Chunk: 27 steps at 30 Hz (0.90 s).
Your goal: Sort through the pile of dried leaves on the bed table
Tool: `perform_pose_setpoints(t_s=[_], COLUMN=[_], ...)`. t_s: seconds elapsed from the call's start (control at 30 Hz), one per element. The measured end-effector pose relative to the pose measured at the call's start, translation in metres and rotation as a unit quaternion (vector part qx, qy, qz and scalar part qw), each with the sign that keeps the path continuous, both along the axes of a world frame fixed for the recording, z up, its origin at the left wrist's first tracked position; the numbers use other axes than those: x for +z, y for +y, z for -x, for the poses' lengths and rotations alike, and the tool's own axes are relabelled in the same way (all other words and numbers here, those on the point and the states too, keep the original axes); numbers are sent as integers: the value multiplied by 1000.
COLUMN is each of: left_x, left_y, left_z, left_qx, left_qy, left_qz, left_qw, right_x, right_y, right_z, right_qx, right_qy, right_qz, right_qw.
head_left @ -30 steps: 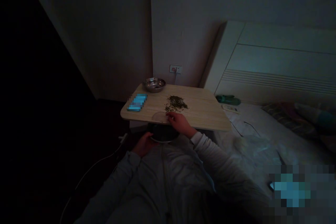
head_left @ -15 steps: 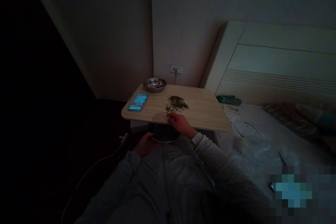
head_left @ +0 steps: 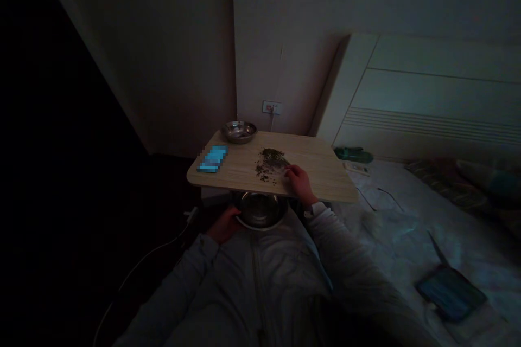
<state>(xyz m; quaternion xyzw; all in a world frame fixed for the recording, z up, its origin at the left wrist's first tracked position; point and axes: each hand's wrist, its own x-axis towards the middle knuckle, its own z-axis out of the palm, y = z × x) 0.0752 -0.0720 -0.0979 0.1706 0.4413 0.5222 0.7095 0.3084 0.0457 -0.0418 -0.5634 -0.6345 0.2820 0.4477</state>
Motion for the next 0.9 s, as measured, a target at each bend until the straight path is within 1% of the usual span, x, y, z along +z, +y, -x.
perform_pose_setpoints(t_s=[0.1,0.27,0.37,0.5,0.7,0.9], left_x=[1,0,-4,-7,0,5], left_y=[0,0,0,1,-1,-4], left_z=[0,-1,-1,0,0,-1], left_qx=[-7,-12,-18,-9,-4,-8], left_qy=[-1,9,13,19,18,31], left_qz=[15,-9,-17,-26,-26,-23], left_qw=[1000,1000,1000,999,999,999], right_x=[-1,2,4,4,-1,0], right_y=[-1,-5,-8,-9,-5,-5], right_z=[1,2,2,2,1,1], right_qx=[-8,-21,-32,-36,-30,-38], right_qy=[11,10,32,71,112,136], right_qz=[13,31,34,24,-2,3], right_qw=[1000,999,998,997,993,990])
